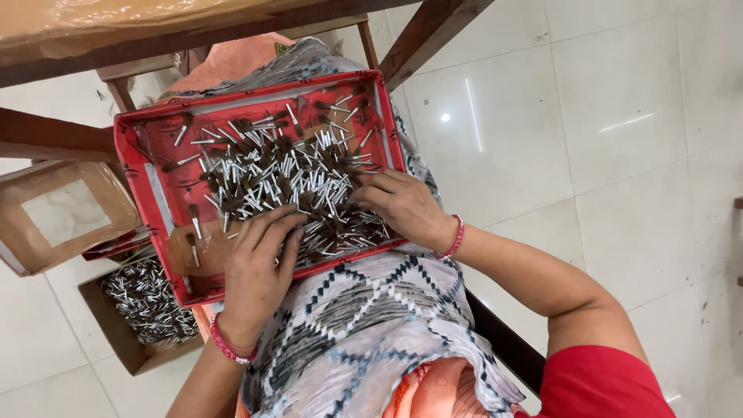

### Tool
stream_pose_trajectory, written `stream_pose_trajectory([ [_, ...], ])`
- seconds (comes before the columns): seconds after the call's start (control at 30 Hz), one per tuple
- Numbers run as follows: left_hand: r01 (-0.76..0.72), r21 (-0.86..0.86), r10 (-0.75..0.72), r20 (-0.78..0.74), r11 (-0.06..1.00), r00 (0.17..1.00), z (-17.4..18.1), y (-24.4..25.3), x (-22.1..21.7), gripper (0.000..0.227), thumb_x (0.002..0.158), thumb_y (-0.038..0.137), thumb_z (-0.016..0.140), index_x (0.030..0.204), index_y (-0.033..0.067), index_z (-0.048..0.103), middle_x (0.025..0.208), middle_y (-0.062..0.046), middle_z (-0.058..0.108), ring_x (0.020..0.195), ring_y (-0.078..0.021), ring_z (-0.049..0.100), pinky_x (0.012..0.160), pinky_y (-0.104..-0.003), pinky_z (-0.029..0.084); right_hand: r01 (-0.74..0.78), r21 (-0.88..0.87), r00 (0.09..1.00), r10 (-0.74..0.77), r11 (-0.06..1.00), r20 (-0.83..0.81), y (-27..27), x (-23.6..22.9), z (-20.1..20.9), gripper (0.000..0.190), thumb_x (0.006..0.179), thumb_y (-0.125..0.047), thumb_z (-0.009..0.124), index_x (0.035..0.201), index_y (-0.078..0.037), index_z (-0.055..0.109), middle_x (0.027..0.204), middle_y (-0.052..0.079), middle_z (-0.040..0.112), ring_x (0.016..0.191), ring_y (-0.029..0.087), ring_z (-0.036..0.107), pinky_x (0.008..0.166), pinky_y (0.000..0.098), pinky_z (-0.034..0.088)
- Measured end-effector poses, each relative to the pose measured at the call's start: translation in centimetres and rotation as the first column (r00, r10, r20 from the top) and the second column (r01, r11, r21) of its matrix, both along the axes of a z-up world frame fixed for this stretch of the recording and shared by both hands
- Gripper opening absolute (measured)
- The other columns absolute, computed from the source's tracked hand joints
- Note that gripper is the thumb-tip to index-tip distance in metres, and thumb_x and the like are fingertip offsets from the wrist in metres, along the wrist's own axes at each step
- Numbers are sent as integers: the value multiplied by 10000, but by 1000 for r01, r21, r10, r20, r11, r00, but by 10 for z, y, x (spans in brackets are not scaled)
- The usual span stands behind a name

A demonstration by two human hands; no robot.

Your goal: The person repeatedly scoops small metal fasteners from a red tray, rubs them between both hands, and places them back into the same tray. The person occasionally picks up a small bundle of fasteners from the table and returns it to the tray. The task continues in a repetitive loop without a visible final state.

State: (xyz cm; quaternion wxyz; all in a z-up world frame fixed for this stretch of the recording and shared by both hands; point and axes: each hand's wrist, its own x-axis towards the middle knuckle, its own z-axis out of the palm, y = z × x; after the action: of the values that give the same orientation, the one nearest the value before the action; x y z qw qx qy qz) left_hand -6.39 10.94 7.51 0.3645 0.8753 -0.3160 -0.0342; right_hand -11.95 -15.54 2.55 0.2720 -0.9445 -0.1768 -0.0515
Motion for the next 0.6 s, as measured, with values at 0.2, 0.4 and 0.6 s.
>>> stream_pose_trajectory([
  [0.2, -26, -192, -18, -223, 981, 975, 6, -27, -7, 206, 966, 90, 692, 1170, 64, 711, 1114, -115, 715, 996, -290, 707, 862, -378, 553, 105, 262, 988, -71, 959, -136, 12, -9, 19, 176, 909, -84, 741, 1064, -60, 660, 1111, 121, 671, 1008, 320, 666, 844, 403, 554],
  [0.4, -17, -303, -85, -320, 953, 944, 2, -37, -2, 158, 947, 71, 702, 1101, 49, 731, 1013, -111, 733, 913, -248, 739, 800, -336, 564, 67, 345, 994, -34, 936, -101, 21, -7, 24, 174, 913, -105, 773, 1025, -37, 658, 995, 121, 657, 960, 335, 666, 829, 408, 544],
  [0.6, -85, -312, -31, -350, 946, 936, 8, -32, 4, 156, 916, 24, 724, 1069, 47, 747, 980, -91, 752, 845, -199, 742, 746, -294, 565, 131, 514, 977, -23, 848, -211, 21, 4, 39, 142, 975, -16, 665, 1117, -23, 674, 1050, 103, 678, 989, 272, 701, 855, 350, 566],
])
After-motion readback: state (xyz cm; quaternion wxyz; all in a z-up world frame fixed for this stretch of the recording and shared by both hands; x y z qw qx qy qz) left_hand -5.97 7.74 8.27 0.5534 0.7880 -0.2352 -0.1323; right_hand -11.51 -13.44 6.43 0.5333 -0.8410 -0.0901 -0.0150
